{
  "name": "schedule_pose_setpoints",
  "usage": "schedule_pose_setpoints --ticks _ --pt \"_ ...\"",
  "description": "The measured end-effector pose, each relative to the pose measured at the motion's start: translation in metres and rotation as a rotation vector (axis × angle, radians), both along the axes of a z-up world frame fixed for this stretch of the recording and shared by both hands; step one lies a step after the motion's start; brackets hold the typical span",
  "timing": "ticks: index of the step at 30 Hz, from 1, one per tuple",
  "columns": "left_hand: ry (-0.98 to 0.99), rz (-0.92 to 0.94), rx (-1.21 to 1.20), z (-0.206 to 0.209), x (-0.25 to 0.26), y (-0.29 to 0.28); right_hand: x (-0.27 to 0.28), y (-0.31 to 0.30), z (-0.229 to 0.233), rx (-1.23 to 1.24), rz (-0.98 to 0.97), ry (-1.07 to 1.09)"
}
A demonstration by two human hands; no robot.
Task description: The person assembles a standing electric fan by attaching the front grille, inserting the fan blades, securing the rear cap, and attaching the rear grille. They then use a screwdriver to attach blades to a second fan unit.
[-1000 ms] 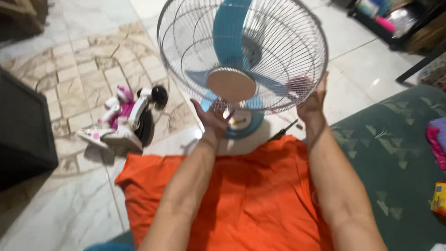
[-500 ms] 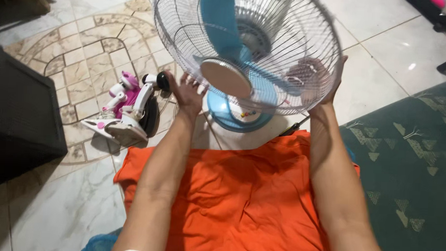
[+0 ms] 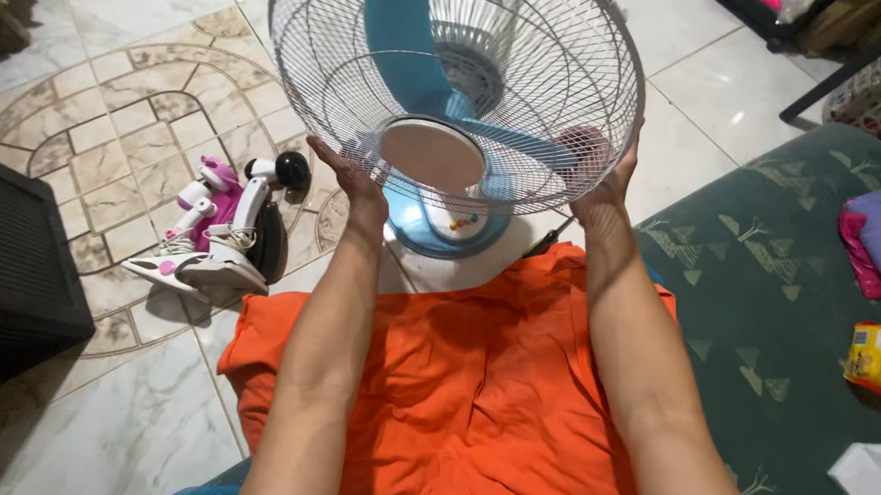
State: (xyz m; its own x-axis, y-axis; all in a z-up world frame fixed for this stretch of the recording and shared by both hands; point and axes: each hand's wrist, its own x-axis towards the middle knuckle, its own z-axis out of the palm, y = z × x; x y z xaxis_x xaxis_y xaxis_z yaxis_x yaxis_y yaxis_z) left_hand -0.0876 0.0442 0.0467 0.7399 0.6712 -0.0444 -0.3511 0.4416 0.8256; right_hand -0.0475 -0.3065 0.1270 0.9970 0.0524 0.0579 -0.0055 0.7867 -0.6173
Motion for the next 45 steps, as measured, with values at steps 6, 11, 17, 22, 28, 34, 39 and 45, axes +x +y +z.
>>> schedule_pose_setpoints --ticks 6,11,17,22,28,34,39,45 --pt "0.010 0.032 0.036 -0.015 0.002 -0.002 0.019 -0.010 -0.003 -0.059 0.122 0.069" --pt "0.016 -0.080 0.032 -0.018 -0.013 0.001 0.017 -0.006 0.000 -0.052 0.159 0.138" --pt "-0.006 -0.136 0.057 -0.011 -0.020 0.001 0.020 -0.012 -0.003 -0.134 0.253 0.056" --pt "0.072 -0.105 0.003 -0.004 -0.025 -0.005 0.025 -0.012 -0.013 -0.219 0.223 -0.156" --pt "0.079 -0.166 0.057 -0.005 -0.037 -0.012 0.031 -0.005 -0.020 -0.153 -0.027 -0.100" --pt "-0.057 -0.293 -0.060 0.002 -0.037 -0.017 0.062 -0.029 -0.054 -0.296 -0.296 -0.056" --pt "-0.071 -0.351 -0.109 -0.007 -0.057 -0.015 0.067 -0.046 -0.095 -0.059 -0.042 0.136" --pt "-0.030 -0.403 -0.096 -0.001 -0.063 -0.010 0.059 -0.042 -0.105 0.094 0.150 0.011"
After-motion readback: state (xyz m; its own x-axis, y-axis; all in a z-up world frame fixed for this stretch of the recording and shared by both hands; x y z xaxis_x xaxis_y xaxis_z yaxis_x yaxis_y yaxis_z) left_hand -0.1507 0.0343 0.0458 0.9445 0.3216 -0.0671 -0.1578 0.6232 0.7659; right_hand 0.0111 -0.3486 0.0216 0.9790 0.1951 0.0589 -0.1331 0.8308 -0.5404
